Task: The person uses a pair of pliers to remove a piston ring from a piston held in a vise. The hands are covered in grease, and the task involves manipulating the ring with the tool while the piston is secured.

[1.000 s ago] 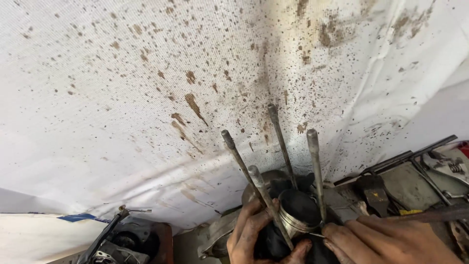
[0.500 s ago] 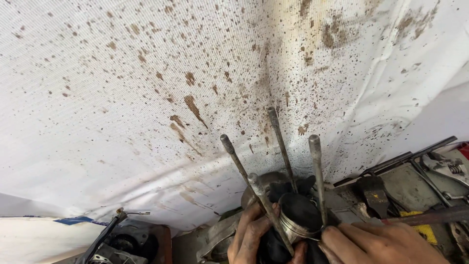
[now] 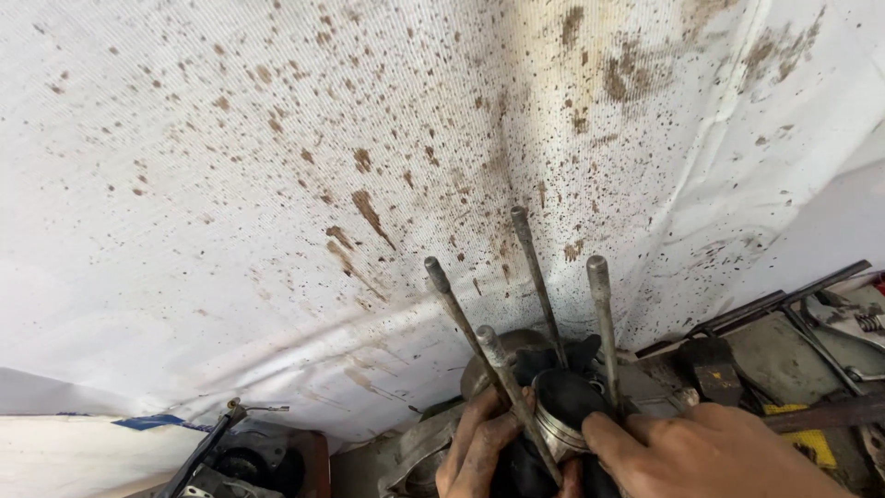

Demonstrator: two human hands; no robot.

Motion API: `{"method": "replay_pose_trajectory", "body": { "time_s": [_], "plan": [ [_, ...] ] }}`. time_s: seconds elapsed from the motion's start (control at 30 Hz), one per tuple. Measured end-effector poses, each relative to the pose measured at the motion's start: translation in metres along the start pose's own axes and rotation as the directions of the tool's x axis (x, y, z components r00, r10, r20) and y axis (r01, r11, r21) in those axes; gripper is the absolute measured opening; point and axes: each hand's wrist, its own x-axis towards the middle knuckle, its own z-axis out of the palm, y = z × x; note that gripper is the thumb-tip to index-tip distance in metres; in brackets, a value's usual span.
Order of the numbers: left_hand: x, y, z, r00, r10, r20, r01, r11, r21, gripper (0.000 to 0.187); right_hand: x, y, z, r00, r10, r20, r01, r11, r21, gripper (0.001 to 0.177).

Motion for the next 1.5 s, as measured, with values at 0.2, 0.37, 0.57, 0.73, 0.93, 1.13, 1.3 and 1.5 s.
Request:
{"method": "replay_pose_trajectory", "body": {
  "time_s": [0.2,0.37,0.57,0.73,0.93,1.13,1.3,1.5],
  "plan": [
    [-0.008,-0.018,0.001,0.993,-0.109,0.041,0.110,0.994,-0.013,0.035,0.008,0.018,0.064,0.994,-0.081,-0.079,0.081,0.997,-0.002,0.054],
    [-0.006,0.003,0.008,0.996,-0.081,-0.046,0.081,0.997,-0.008,0.046,0.004,0.041,0.117,0.866,-0.256,-0.430,0.228,0.967,-0.116,0.051],
    [-0.020,-0.059,0.019,0.994,-0.092,-0.052,0.061,0.902,-0.428,0.033,0.004,0.071,0.131,0.707,-0.381,-0.596,0.357,0.919,-0.165,0.056],
    [-0.022,-0.042,0.024,0.987,-0.055,-0.150,0.005,0.948,-0.318,0.028,-0.003,0.044,0.075,0.910,-0.251,-0.330,0.293,0.953,0.082,0.050],
    [-0.032,-0.048,0.023,0.983,-0.157,-0.097,0.127,0.958,-0.259,0.030,0.002,0.044,0.109,0.680,-0.344,-0.648,0.389,0.918,-0.078,0.054],
    [-0.018,-0.039,0.035,0.989,-0.104,-0.106,0.032,0.848,-0.529,0.026,-0.006,0.032,0.041,0.960,-0.279,0.019,0.280,0.959,-0.052,0.030],
    [-0.013,-0.029,0.041,0.979,-0.078,-0.190,0.010,0.942,-0.334,0.058,-0.010,0.041,0.043,0.917,-0.283,-0.281,0.313,0.948,0.066,0.042],
    [-0.017,-0.028,0.041,0.980,-0.097,-0.171,0.032,0.936,-0.350,0.060,-0.001,0.051,0.097,0.888,-0.214,-0.406,0.267,0.961,0.077,0.060]
  ]
}}
